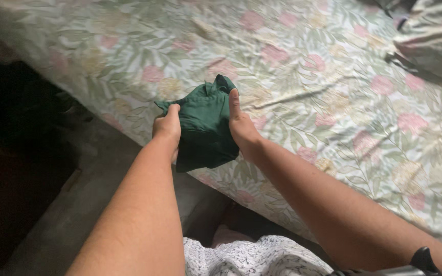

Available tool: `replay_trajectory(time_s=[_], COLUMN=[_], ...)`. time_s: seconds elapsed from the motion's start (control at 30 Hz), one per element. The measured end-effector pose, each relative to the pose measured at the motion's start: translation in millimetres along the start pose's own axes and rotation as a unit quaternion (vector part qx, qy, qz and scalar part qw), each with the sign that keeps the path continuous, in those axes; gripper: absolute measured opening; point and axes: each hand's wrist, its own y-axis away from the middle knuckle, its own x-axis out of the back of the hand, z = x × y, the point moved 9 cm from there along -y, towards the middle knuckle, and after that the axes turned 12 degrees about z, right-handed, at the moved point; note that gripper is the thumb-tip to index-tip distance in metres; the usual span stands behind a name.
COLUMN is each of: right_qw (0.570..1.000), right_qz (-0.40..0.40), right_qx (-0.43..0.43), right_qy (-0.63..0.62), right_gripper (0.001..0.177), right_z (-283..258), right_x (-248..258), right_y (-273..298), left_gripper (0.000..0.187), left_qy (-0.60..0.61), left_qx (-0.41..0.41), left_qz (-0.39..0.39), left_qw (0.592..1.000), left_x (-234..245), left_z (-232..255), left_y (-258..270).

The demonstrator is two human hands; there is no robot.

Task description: The person folds several pieces of clothing on a bed and places them into a wardrobe drawer. The person handles a white towel, a green patterned cloth, a dark blue cloth, a beige patterned cloth, a multi-colored cloth, and dark garments, folding each and stacking them in the drawer.

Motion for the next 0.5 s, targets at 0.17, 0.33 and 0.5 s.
replay_trajectory(time_s=[0.17,0.33,0.5], right_qw=[0.986,0.962,0.936], right_qz=[-0.104,-0.199,-0.274], right_qx=[0.087,0.125,0.144], right_qy=[0.093,0.142,0.170], right_gripper=[0.122,0.118,0.114], right_z=[-42,-57,-67], right_x=[-111,-222,-304], right_y=[81,175,261], left_gripper=[0.068,0.069,0.067], left_qy=[0.057,0.075,0.134], left_qx=[0.022,0.018,0.053], left_qz=[0.057,0.163,0.190], left_qw=[0.997,0.984,0.971], left_x=[148,297,406], left_z=[-27,-66,-115], left_y=[-7,-11,-6])
